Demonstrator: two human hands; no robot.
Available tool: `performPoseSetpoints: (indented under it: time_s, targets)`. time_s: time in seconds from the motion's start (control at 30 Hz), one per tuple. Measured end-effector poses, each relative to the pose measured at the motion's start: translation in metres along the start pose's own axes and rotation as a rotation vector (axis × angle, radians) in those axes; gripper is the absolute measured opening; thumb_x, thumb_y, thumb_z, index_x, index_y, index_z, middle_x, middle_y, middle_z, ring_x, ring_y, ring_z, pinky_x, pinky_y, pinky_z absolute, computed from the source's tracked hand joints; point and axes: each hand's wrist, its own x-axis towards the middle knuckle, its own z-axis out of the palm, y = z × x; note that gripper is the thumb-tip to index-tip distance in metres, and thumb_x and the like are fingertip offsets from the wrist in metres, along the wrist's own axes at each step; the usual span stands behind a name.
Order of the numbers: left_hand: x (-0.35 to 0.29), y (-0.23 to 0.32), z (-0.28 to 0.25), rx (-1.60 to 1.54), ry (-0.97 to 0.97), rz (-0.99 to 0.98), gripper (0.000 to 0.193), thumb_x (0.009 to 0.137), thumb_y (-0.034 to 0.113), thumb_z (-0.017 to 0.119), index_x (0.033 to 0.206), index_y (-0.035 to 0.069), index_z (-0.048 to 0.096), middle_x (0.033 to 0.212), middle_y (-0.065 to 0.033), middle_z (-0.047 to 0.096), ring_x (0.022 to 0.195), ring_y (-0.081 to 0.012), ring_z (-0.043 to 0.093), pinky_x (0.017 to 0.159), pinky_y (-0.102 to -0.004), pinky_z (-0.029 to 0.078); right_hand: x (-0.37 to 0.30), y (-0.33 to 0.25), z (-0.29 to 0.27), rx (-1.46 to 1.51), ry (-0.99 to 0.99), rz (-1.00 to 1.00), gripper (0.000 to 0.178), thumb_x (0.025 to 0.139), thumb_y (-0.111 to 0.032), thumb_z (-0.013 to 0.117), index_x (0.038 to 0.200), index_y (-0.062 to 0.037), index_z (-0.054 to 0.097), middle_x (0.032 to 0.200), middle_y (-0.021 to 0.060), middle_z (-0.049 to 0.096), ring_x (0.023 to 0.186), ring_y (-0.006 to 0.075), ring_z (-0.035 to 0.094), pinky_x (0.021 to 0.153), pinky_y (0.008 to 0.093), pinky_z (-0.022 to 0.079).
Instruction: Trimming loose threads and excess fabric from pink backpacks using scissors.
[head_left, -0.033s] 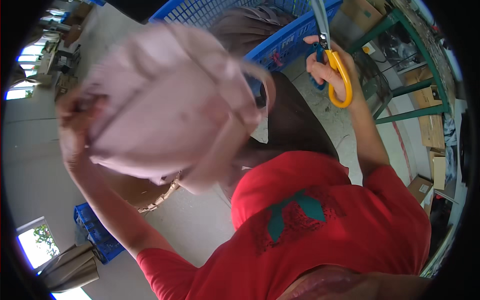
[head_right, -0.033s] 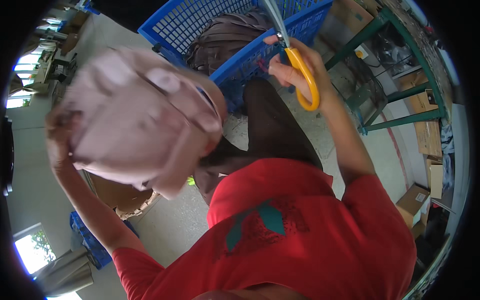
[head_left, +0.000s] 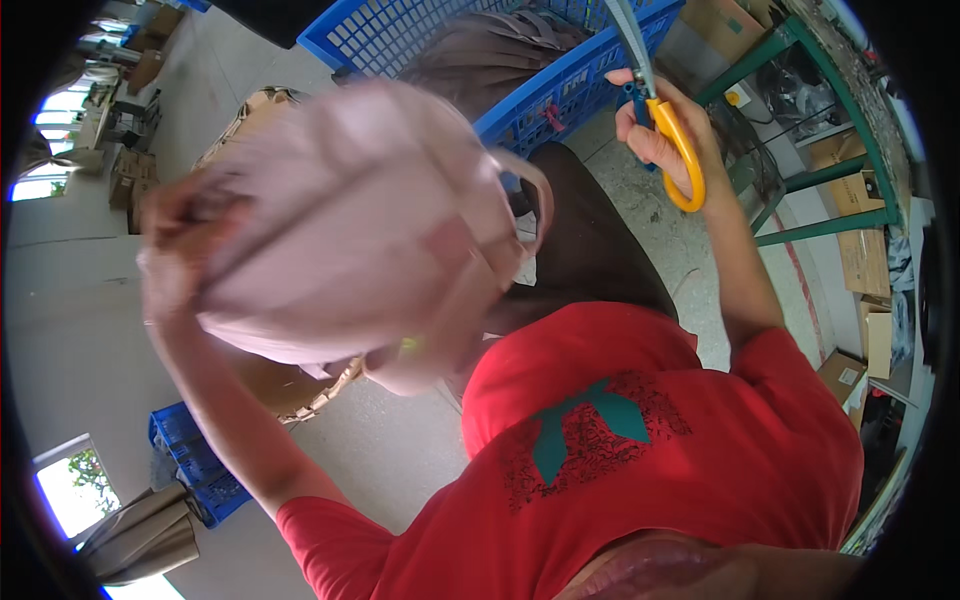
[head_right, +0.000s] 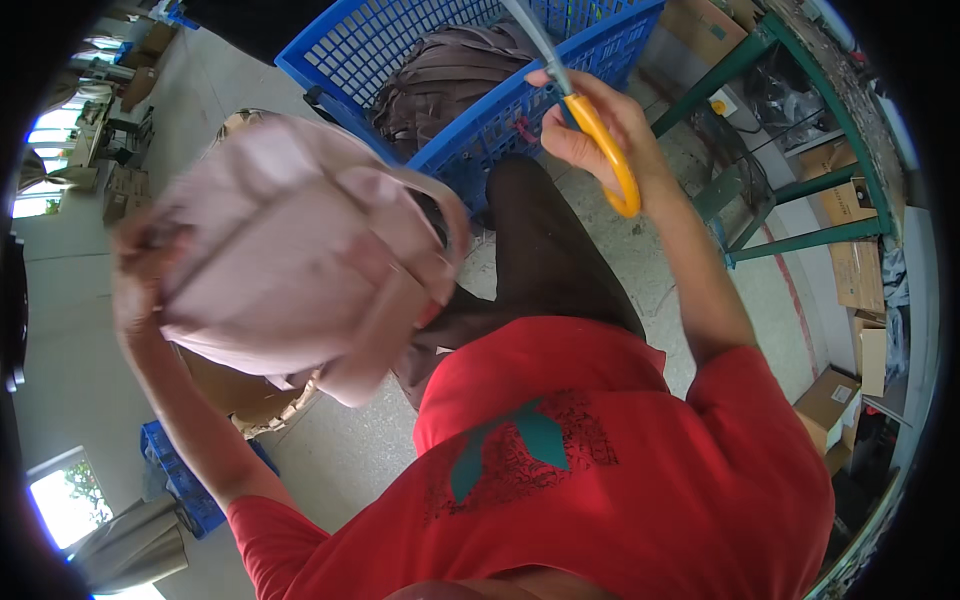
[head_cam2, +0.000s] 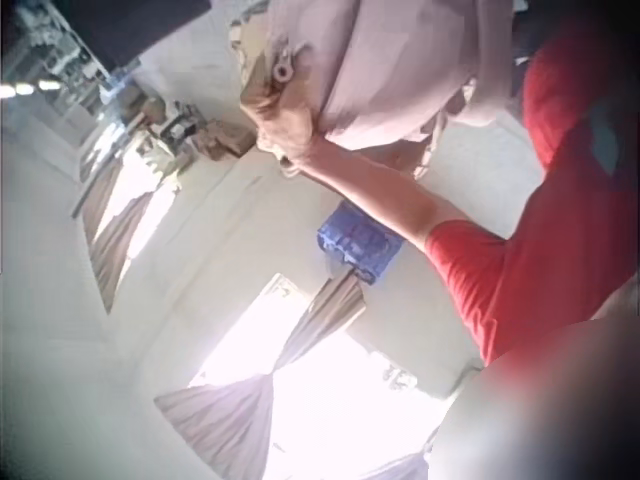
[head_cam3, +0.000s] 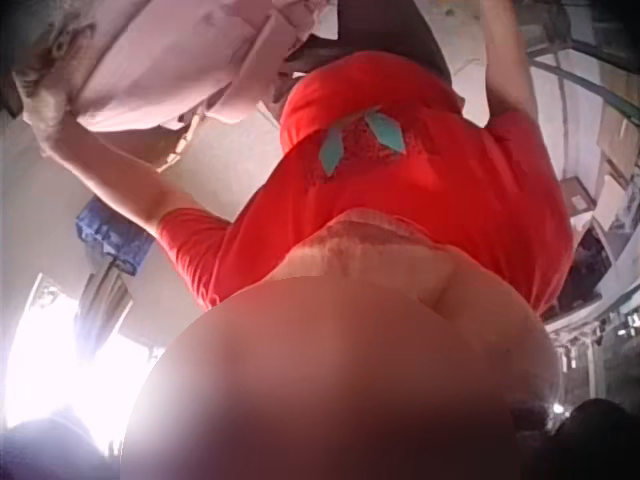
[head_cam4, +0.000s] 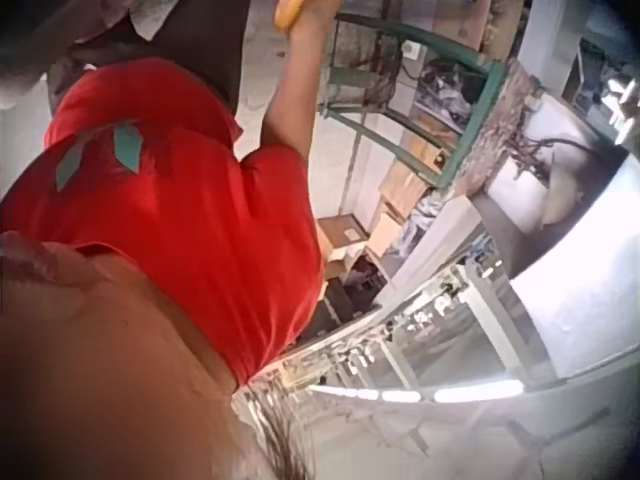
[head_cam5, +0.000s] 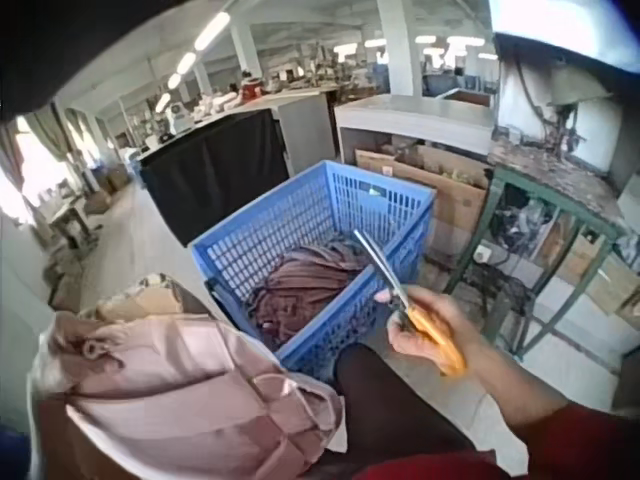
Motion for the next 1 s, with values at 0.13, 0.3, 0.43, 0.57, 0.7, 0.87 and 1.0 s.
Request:
performPoseSetpoints:
  time_s: [0.13,0.3,0.43,0.57,0.7,0.87,1.0]
  targets:
    - [0.001,-0.015,0.071,0.014,-0.388,0.014,0.023,0.066,0.011,0.071,0.087,0.004,0.065,0.063,0.0059,0.049,0.06,-0.0043,0.041,0.053,-0.0203,0.032,-0.002,-0.003,-0.002,-0.262,-0.195,0.038,0.054,0.07,-0.01,0.072,0.118,-0.0065,0.046,0.079,-0.0014,0.046,0.066,0.0075,0.047,0.058,0.0208,0.041]
    - [0.003,-0.018,0.097,-0.2,-0.438,-0.018,0.021,0.067,0.01,0.072,0.085,0.0,0.065,0.062,0.0081,0.047,0.057,-0.0015,0.038,0.051,-0.0187,0.03,-0.001,-0.02,0.01,-0.852,-0.387,-0.245,0.071,0.059,-0.034,0.079,0.115,-0.0054,0.047,0.084,0.0082,0.052,0.072,0.0222,0.053,0.065,0.0332,0.044]
    - [0.002,-0.024,0.094,-0.249,-0.428,-0.041,0.023,0.067,0.01,0.073,0.087,0.0,0.065,0.064,0.0077,0.05,0.058,-0.0014,0.039,0.053,-0.0179,0.031,0.002,-0.022,0.018,-0.921,-0.425,-0.198,0.071,0.058,-0.042,0.076,0.112,-0.0052,0.048,0.086,0.0103,0.054,0.076,0.0275,0.054,0.067,0.037,0.044]
    - [0.0,-0.024,0.091,-0.256,-0.448,-0.039,0.025,0.069,0.009,0.07,0.091,-0.002,0.064,0.063,0.0035,0.053,0.06,-0.0037,0.043,0.054,-0.0199,0.036,0.001,-0.002,0.017,-0.943,-0.425,-0.21,0.077,0.053,-0.037,0.08,0.116,-0.0067,0.047,0.086,0.0095,0.052,0.075,0.0253,0.053,0.066,0.0357,0.045]
    - [0.0,-0.028,0.094,-0.301,-0.414,-0.022,0.025,0.069,0.008,0.07,0.091,-0.002,0.065,0.065,0.0037,0.054,0.061,-0.0036,0.044,0.055,-0.0195,0.036,0.003,0.009,0.027,-0.948,-0.408,-0.288,0.074,0.054,-0.04,0.078,0.112,-0.0053,0.048,0.081,0.0085,0.051,0.072,0.0257,0.052,0.064,0.0353,0.043]
    - [0.002,-0.033,0.091,-0.297,-0.433,-0.038,0.026,0.068,0.008,0.071,0.092,-0.001,0.065,0.065,0.0044,0.053,0.061,-0.0036,0.043,0.055,-0.0193,0.035,0.007,0.021,0.029,-0.906,-0.409,-0.383,0.063,0.059,-0.039,0.075,0.104,-0.004,0.05,0.073,0.0064,0.051,0.063,0.0236,0.051,0.057,0.0344,0.042]
    - [-0.001,-0.037,0.093,-0.302,-0.404,-0.035,0.027,0.068,0.01,0.072,0.091,-0.001,0.064,0.062,0.0042,0.052,0.059,-0.0036,0.042,0.054,-0.0195,0.034,0.007,0.031,0.026,-0.907,-0.419,-0.409,0.059,0.061,-0.039,0.074,0.1,-0.0036,0.05,0.068,0.0047,0.051,0.056,0.0231,0.049,0.053,0.0335,0.041]
